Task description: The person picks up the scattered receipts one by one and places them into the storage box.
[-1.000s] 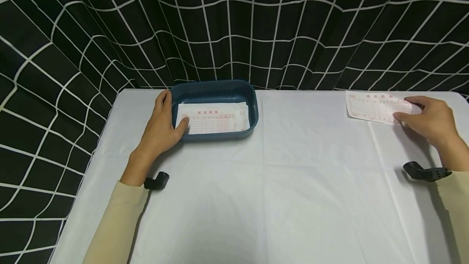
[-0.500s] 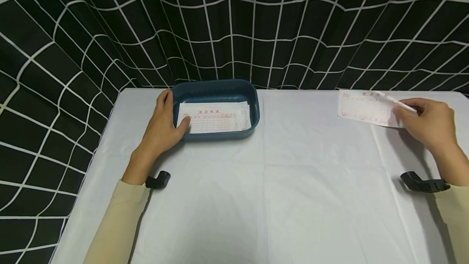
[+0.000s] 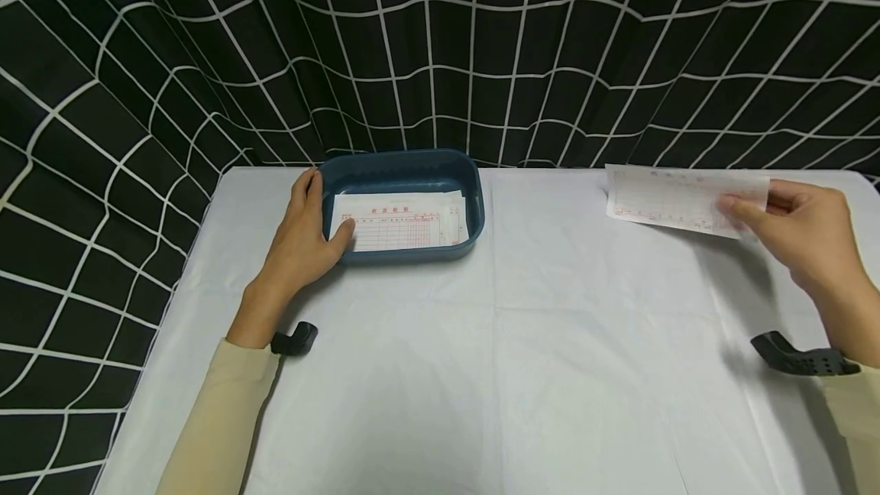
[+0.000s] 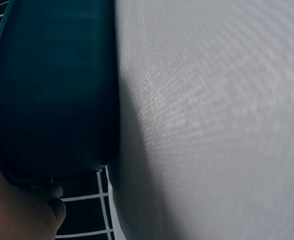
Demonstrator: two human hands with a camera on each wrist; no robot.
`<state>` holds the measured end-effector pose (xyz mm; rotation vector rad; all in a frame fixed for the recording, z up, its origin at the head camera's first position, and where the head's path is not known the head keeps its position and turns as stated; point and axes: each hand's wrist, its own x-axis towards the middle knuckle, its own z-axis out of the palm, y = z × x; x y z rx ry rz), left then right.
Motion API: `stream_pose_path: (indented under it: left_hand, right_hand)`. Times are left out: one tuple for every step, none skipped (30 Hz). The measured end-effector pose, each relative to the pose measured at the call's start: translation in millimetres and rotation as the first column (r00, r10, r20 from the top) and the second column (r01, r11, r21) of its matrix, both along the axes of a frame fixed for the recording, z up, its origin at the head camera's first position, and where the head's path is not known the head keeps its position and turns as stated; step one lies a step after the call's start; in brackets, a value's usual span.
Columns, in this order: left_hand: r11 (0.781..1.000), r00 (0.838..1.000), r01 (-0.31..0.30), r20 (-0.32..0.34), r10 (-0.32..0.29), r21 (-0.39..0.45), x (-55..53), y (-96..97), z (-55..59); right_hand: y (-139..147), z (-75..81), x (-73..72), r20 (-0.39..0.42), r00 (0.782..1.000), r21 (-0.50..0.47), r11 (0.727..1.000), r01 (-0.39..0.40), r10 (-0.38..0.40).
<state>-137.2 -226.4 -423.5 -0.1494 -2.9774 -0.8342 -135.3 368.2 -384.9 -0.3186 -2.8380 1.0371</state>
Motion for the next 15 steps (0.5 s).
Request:
stream_pose_path:
  left_hand:
    - [1.0, 1.0, -0.001, 0.0, 0.001, 0.0, 0.1, 0.1, -0.2]
    - [1.0, 1.0, -0.002, 0.0, 0.002, 0.001, 0.3, 0.2, -0.3]
    - [1.0, 1.0, -0.002, -0.001, 0.002, 0.001, 0.3, 0.3, -0.4]
    - [1.0, 1.0, -0.003, -0.001, 0.003, 0.0, 0.3, 0.4, -0.5]
    - [1.0, 1.0, -0.004, -0.001, 0.004, 0.0, 0.3, 0.6, -0.5]
    - [1.0, 1.0, -0.002, -0.001, 0.002, 0.0, 0.3, 0.6, -0.5]
    - [1.0, 1.0, 0.0, -0.002, 0.0, 0.0, 0.4, 0.6, -0.5]
    - [1.0, 1.0, 0.002, -0.002, -0.002, 0.001, 0.2, 0.6, -0.6]
    - [1.0, 1.0, 0.005, -0.002, -0.005, 0.001, 0.1, 0.6, -0.7]
    - [1.0, 1.0, 0.007, -0.001, -0.007, 0.002, 0.0, 0.5, -0.7]
    - [1.0, 1.0, 0.007, -0.001, -0.007, 0.001, -0.1, 0.5, -0.8]
    - [1.0, 1.0, 0.006, 0.0, -0.006, 0.002, -0.2, 0.5, -0.9]
    - [1.0, 1.0, 0.006, 0.002, -0.006, 0.004, -0.3, 0.7, -0.9]
    - [1.0, 1.0, 0.006, 0.004, -0.006, 0.005, -0.6, 1.0, -1.1]
    - [1.0, 1.0, 0.007, 0.006, -0.007, 0.006, -0.8, 1.2, -1.3]
  right_hand:
    - [-2, 2.8, 1.1, -0.012, 1.0, -0.01, 1.0, 0.001, -0.001]
    - [-5, 6.1, 2.3, -0.028, 1.0, -0.014, 1.0, -0.001, 0.001]
    - [-8, 9.8, 3.3, -0.03, 1.0, -0.014, 1.0, -0.002, 0.001]
    - [-11, 14.1, 4.4, -0.025, 1.0, -0.011, 1.0, -0.003, 0.003]
    - [-14, 18.3, 5.2, -0.013, 1.0, -0.003, 1.0, -0.003, 0.003]
    - [-18, 22.4, 6.3, 0.001, 1.0, 0.008, 1.0, -0.007, 0.007]
    - [-22, 26.0, 7.2, 0.005, 1.0, 0.011, 1.0, -0.012, 0.012]
    - [-25, 29.4, 8.1, 0.005, 1.0, 0.008, 1.0, -0.019, 0.018]
    - [-29, 32.4, 8.6, 0.011, 1.0, -0.007, 1.0, -0.026, 0.026]
    - [-33, 34.7, 9.0, 0.003, 0.999, -0.03, 0.999, -0.035, 0.035]
    - [-37, 36.6, 9.1, -0.006, 0.999, -0.063, 0.997, -0.047, 0.046]
    - [-40, 38.4, 9.0, -0.017, 0.998, -0.106, 0.993, -0.057, 0.056]
    - [-43, 39.7, 8.9, -0.031, 0.998, -0.147, 0.987, -0.064, 0.06]
    - [-46, 40.8, 8.9, -0.041, 0.997, -0.178, 0.982, -0.069, 0.063]
    - [-49, 41.6, 8.8, -0.05, 0.997, -0.214, 0.974, -0.073, 0.064]
